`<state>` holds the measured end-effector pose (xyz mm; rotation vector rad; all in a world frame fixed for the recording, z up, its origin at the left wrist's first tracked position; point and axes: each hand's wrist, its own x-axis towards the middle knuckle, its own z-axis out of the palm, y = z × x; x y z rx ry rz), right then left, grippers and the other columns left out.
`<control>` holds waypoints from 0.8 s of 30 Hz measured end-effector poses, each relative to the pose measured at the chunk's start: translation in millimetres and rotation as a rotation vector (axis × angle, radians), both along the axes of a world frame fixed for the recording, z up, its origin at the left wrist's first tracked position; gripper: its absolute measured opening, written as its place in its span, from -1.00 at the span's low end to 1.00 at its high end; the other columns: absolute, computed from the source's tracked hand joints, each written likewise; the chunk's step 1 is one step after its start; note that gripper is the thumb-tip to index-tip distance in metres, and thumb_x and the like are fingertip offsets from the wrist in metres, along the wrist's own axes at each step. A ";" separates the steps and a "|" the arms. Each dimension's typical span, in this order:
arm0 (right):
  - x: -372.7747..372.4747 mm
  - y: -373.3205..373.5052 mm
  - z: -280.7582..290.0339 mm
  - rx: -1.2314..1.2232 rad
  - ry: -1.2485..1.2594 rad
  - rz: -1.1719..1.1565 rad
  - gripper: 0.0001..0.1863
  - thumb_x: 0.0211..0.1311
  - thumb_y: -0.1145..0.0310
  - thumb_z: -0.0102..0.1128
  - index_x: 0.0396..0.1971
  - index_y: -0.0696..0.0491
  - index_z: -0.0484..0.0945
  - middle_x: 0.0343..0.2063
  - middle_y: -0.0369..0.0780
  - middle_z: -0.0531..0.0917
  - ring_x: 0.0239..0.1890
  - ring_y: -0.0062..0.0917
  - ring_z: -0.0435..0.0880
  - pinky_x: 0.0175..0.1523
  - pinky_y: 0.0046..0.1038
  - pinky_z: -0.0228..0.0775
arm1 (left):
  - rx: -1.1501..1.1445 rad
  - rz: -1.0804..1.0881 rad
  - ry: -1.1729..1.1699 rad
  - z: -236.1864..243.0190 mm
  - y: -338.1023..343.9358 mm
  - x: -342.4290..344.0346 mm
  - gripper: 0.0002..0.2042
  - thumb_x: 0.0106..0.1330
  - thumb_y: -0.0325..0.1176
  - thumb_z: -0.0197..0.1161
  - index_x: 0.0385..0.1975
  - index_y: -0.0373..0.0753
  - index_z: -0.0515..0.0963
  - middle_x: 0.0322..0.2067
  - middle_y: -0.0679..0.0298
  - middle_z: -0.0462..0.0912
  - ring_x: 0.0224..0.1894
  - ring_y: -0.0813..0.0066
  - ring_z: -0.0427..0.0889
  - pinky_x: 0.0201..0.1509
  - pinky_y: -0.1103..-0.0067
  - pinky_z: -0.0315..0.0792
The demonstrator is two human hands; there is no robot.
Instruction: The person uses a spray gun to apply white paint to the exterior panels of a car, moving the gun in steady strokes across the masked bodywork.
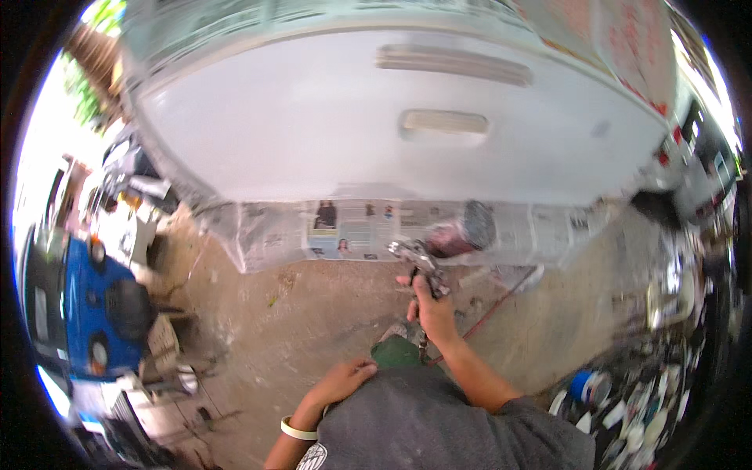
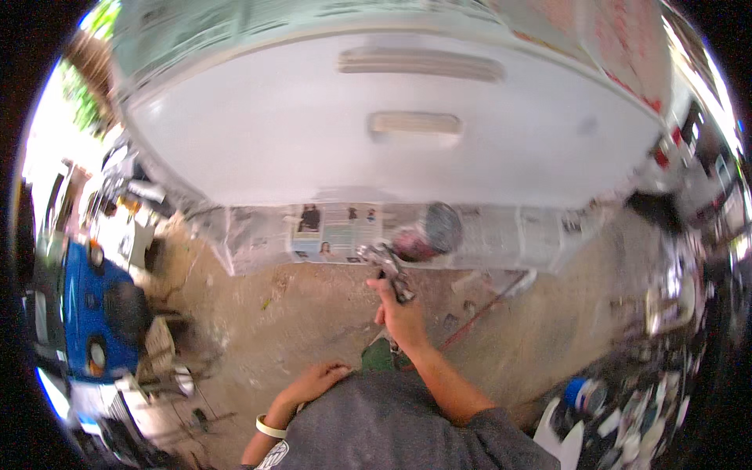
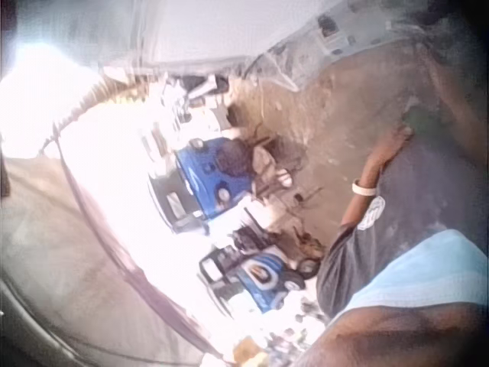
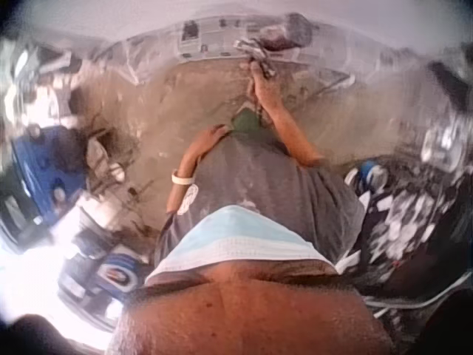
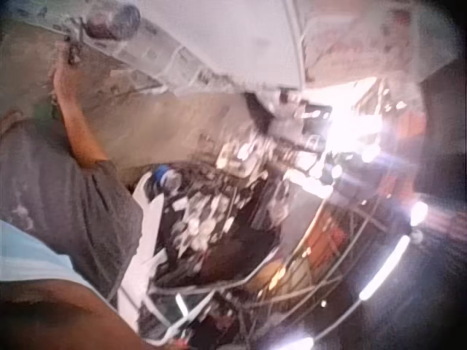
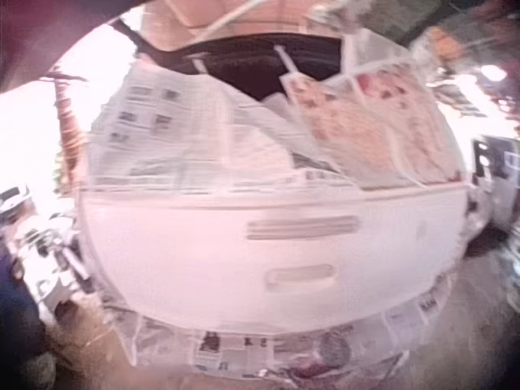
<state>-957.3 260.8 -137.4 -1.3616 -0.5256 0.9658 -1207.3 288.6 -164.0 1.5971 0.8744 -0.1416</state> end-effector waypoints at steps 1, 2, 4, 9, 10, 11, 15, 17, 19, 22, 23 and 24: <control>1.1 -1.0 3.1 -0.023 -0.007 0.005 -0.57 0.45 -0.04 0.12 -0.14 0.10 0.54 -0.42 -0.29 0.65 -0.70 -0.68 0.44 -0.59 -0.55 0.29 | 0.028 -0.012 0.013 2.6 8.9 2.6 -0.61 0.47 -0.13 0.11 0.02 -0.36 0.58 -0.05 0.00 0.67 -0.01 0.18 0.66 0.10 0.39 0.47; 4.5 0.1 -4.9 -0.023 -0.014 0.007 -0.56 0.41 -0.03 0.18 -0.12 0.10 0.58 -0.51 -0.33 0.60 -0.69 -0.66 0.47 -0.58 -0.51 0.32 | 0.018 0.007 0.042 3.4 18.3 3.3 -0.62 0.47 -0.14 0.11 0.02 -0.35 0.58 -0.05 0.00 0.67 -0.02 0.18 0.66 0.09 0.39 0.47; 10.7 -8.8 -14.5 -0.222 -0.083 0.050 -0.58 0.38 -0.01 0.22 -0.12 0.10 0.59 -0.54 -0.34 0.59 -0.69 -0.64 0.50 -0.58 -0.47 0.32 | 0.002 0.044 0.085 1.5 40.9 7.7 -0.63 0.46 -0.17 0.11 0.02 -0.35 0.58 -0.04 0.00 0.67 -0.03 0.17 0.67 0.08 0.38 0.48; 21.6 -72.6 -36.6 -0.385 -0.164 -0.068 -0.45 0.30 -0.01 0.30 0.12 0.07 0.56 -0.26 -0.10 0.69 -0.24 -0.42 0.70 -0.12 -0.35 0.50 | 0.172 -0.263 0.037 -0.3 73.6 35.1 -0.66 0.45 -0.22 0.13 0.04 -0.33 0.58 -0.06 0.00 0.67 -0.04 0.13 0.67 0.08 0.36 0.49; 17.9 -90.7 -53.1 -0.428 -0.189 -0.103 -0.42 0.29 -0.01 0.31 0.16 0.07 0.55 -0.20 -0.08 0.70 -0.17 -0.40 0.69 -0.02 -0.34 0.50 | 0.150 -0.304 0.036 -5.6 77.1 38.6 -0.66 0.45 -0.22 0.13 0.04 -0.33 0.58 -0.07 0.00 0.67 -0.04 0.11 0.66 0.08 0.36 0.49; 14.3 -112.4 -60.5 -0.520 -0.194 -0.130 -0.40 0.28 -0.01 0.32 0.19 0.06 0.53 -0.18 -0.08 0.70 -0.15 -0.40 0.68 0.01 -0.34 0.48 | 0.151 -0.384 -0.002 -9.1 82.3 43.9 -0.66 0.46 -0.20 0.13 0.03 -0.33 0.58 -0.06 0.01 0.66 -0.02 0.14 0.65 0.09 0.37 0.48; -15.8 -222.9 -124.9 -0.678 -0.168 -0.275 -0.42 0.28 -0.01 0.32 0.19 0.01 0.55 -0.21 -0.11 0.71 -0.20 -0.42 0.66 -0.03 -0.32 0.48 | 0.168 -0.683 -0.048 -23.1 100.9 67.6 -0.66 0.47 -0.18 0.13 0.02 -0.32 0.58 -0.04 0.01 0.64 0.02 0.13 0.63 0.10 0.37 0.47; -53.0 -275.9 -139.6 -0.812 -0.073 -0.340 -0.49 0.29 0.05 0.30 0.16 -0.03 0.57 -0.21 -0.08 0.72 -0.23 -0.36 0.70 -0.08 -0.27 0.50 | 0.155 -0.808 -0.050 -20.7 107.3 80.8 -0.66 0.46 -0.18 0.13 0.00 -0.32 0.58 -0.04 0.01 0.64 0.02 0.10 0.62 0.10 0.36 0.46; -119.8 -327.8 -173.0 -0.928 -0.319 -0.444 -0.53 0.27 0.11 0.30 0.15 -0.05 0.57 -0.18 -0.05 0.73 -0.18 -0.26 0.73 -0.07 -0.24 0.50 | 0.119 -0.912 -0.098 -10.3 106.0 93.0 -0.66 0.46 -0.18 0.13 -0.01 -0.33 0.59 -0.04 0.01 0.64 0.03 0.11 0.62 0.10 0.36 0.46; -236.6 -378.7 -170.5 -1.130 -0.100 -0.426 -0.54 0.27 0.17 0.29 0.15 -0.04 0.56 -0.18 -0.09 0.73 -0.15 -0.26 0.70 -0.03 -0.25 0.48 | 0.096 -1.053 -0.163 -9.0 108.5 95.8 -0.64 0.48 -0.17 0.13 0.03 -0.35 0.57 -0.06 0.03 0.63 0.00 0.21 0.64 0.06 0.42 0.49; -283.1 -391.9 -174.9 -1.176 -0.122 -0.410 -0.57 0.30 0.22 0.27 0.15 -0.03 0.56 -0.25 -0.15 0.73 -0.20 -0.33 0.68 -0.06 -0.27 0.47 | 0.069 -1.084 -0.166 -12.8 108.1 96.2 -0.64 0.48 -0.17 0.14 0.03 -0.35 0.57 -0.05 0.03 0.63 -0.01 0.21 0.64 0.05 0.42 0.50; -330.0 -398.2 -173.1 -1.138 0.054 -0.501 -0.58 0.31 0.19 0.28 0.13 -0.03 0.57 -0.29 -0.17 0.72 -0.24 -0.39 0.65 -0.08 -0.29 0.47 | 0.042 -1.114 -0.158 -16.2 106.4 94.0 -0.65 0.48 -0.18 0.14 0.04 -0.35 0.57 -0.04 0.03 0.63 -0.02 0.21 0.64 0.04 0.42 0.50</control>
